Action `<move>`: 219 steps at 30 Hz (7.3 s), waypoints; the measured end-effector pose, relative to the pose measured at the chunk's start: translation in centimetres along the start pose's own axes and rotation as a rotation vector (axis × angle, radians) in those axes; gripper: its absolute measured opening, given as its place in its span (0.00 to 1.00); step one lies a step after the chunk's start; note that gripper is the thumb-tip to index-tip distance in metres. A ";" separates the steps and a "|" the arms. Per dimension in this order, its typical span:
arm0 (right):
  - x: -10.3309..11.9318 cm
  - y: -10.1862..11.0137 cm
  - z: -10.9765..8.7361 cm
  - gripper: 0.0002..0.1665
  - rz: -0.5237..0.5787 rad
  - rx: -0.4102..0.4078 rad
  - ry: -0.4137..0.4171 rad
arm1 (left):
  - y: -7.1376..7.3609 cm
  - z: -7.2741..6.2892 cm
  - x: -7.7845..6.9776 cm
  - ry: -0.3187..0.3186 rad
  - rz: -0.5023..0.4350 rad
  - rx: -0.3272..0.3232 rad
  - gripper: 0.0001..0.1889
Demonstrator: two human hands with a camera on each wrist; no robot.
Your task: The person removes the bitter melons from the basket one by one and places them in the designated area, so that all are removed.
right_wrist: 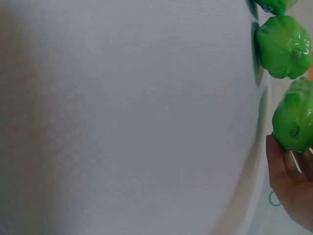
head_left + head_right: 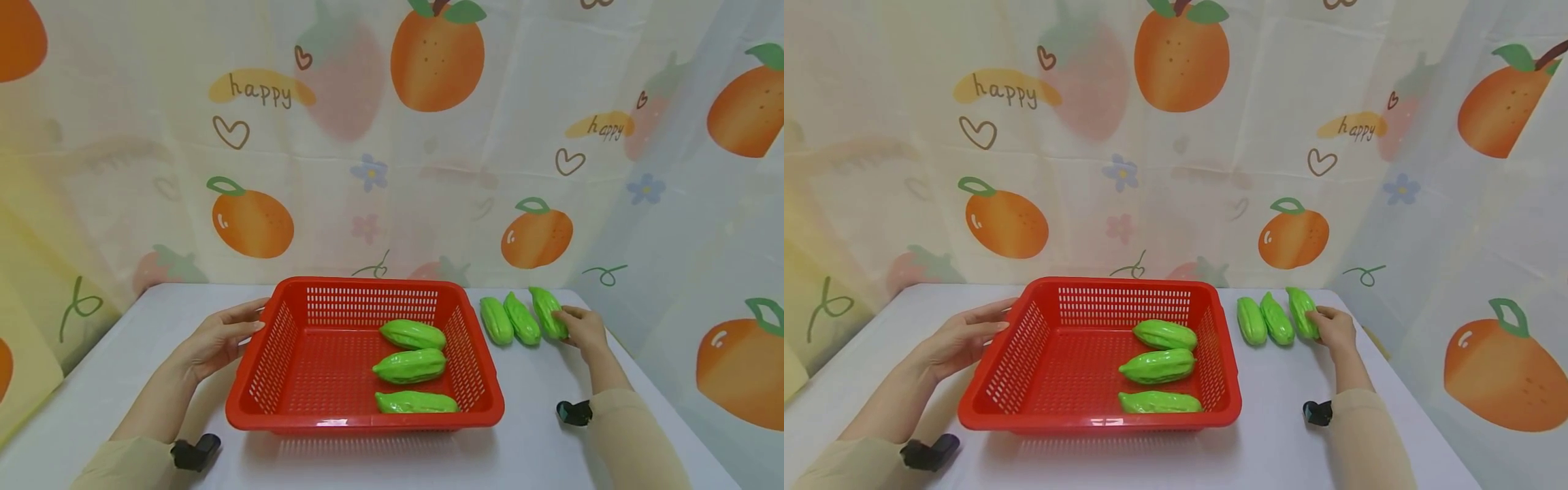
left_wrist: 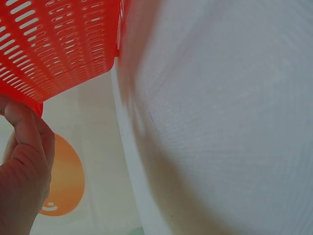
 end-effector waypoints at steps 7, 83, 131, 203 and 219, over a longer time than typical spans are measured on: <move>-0.8 0.0 0.0 0.39 -0.008 -0.001 -0.033 | -0.1 0.0 -0.2 -0.017 -0.045 0.033 0.21; 6.3 5.0 -1.3 0.35 -0.311 -0.259 0.198 | -0.2 -0.1 -0.2 -0.019 -0.052 0.023 0.20; 25.8 -4.4 -8.9 0.28 0.187 0.128 0.540 | -0.1 0.1 0.1 -0.025 -0.041 0.036 0.20; 19.8 -19.0 -6.9 0.26 -0.206 0.626 0.215 | -0.4 0.1 0.2 -0.042 -0.120 0.094 0.20; 19.6 -20.3 -7.4 0.30 -0.337 0.666 0.326 | -0.6 0.1 0.1 -0.041 -0.118 0.092 0.20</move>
Point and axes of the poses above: each hand's wrist, its own z-axis towards the middle knuckle, its own y-axis out of the back of the hand, x = y × z, the point moved 7 cm from there along z, towards the middle knuckle, and after that the axes turned 7 degrees about -z, right-handed, at the moved point
